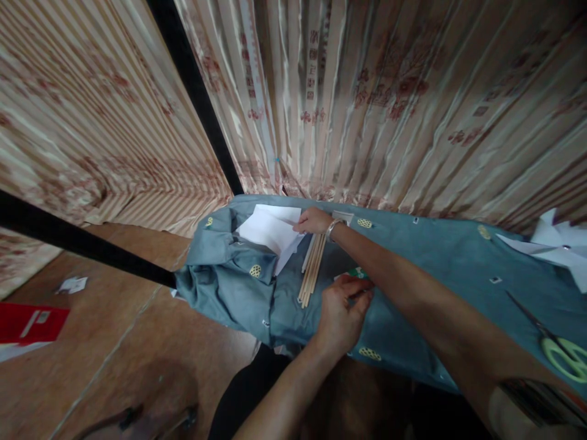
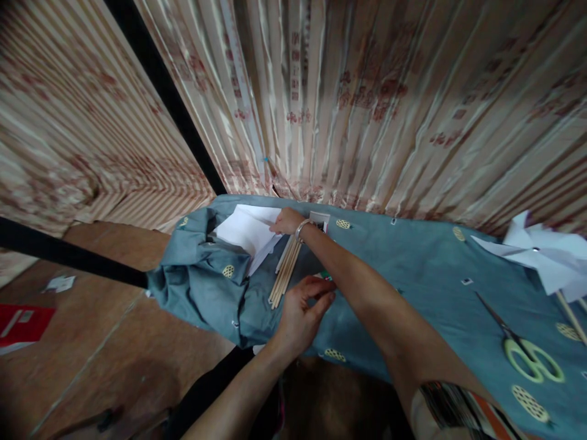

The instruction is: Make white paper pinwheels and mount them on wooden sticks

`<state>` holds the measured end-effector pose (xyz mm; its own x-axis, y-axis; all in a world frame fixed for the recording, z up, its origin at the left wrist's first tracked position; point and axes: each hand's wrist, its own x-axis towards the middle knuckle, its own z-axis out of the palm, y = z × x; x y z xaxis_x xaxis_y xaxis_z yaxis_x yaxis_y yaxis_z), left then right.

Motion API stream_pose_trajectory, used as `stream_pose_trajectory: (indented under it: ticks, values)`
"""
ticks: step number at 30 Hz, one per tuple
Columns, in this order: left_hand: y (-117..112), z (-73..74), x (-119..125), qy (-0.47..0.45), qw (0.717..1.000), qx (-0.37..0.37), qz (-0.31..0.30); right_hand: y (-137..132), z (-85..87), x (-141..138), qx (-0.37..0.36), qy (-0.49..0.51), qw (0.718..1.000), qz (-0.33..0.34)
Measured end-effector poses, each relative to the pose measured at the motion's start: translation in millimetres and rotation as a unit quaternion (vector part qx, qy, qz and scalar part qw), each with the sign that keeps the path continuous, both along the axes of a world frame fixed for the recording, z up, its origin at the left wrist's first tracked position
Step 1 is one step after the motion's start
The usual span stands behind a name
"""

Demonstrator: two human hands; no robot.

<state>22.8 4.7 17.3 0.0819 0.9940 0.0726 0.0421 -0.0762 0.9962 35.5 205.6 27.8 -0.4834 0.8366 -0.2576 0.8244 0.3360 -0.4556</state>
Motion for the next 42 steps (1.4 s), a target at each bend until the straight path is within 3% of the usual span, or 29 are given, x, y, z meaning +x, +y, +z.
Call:
stream_pose_trajectory:
  ticks: [3,9,14,19,23,26,28,30,35,38,42]
  values:
    - [-0.6,1.3,-1.0,0.007,1.0,0.001,-0.002,-3.6,1.7,1.3,0.015,-0.018,1.0,0.002]
    - [1.2,-1.2,-2.6,0.021,1.0,0.004,0.003,-13.1,8.2,5.7,0.127,-0.001,0.991,-0.037]
    - [2.7,-4.5,-3.8,0.042,0.999,0.01,0.01,-20.2,22.9,30.5,0.183,0.072,0.976,-0.094]
    - [1.6,-8.8,-1.5,0.039,0.999,0.029,0.016,-51.2,31.6,101.0,0.197,0.188,0.942,-0.195]
    - [-2.9,-13.2,6.9,0.038,0.998,0.038,0.015,-111.9,21.4,172.1,0.164,0.279,0.905,-0.276]
    - [-9.0,-12.5,13.8,0.088,0.994,0.069,-0.016,-163.4,8.0,219.0,0.135,0.326,0.876,-0.33]
    - [-14.0,-12.0,18.4,0.125,0.985,0.114,-0.042,-191.6,-0.2,245.8,0.073,0.393,0.831,-0.386]
    - [-19.6,-13.9,24.4,0.157,0.973,0.156,-0.068,-212.2,-6.2,268.5,0.026,0.401,0.817,-0.413]
    - [-33.2,-26.4,52.1,0.249,0.927,0.238,-0.151,-238.7,-6.9,302.6,-0.025,0.36,0.837,-0.412]
    - [-35.7,-31.9,73.0,0.318,0.89,0.248,-0.211,-248.3,0.5,307.4,-0.064,0.343,0.856,-0.383]
    - [-32.1,-34.9,92.7,0.383,0.859,0.25,-0.232,-259.1,10.5,308.0,-0.114,0.337,0.878,-0.32]
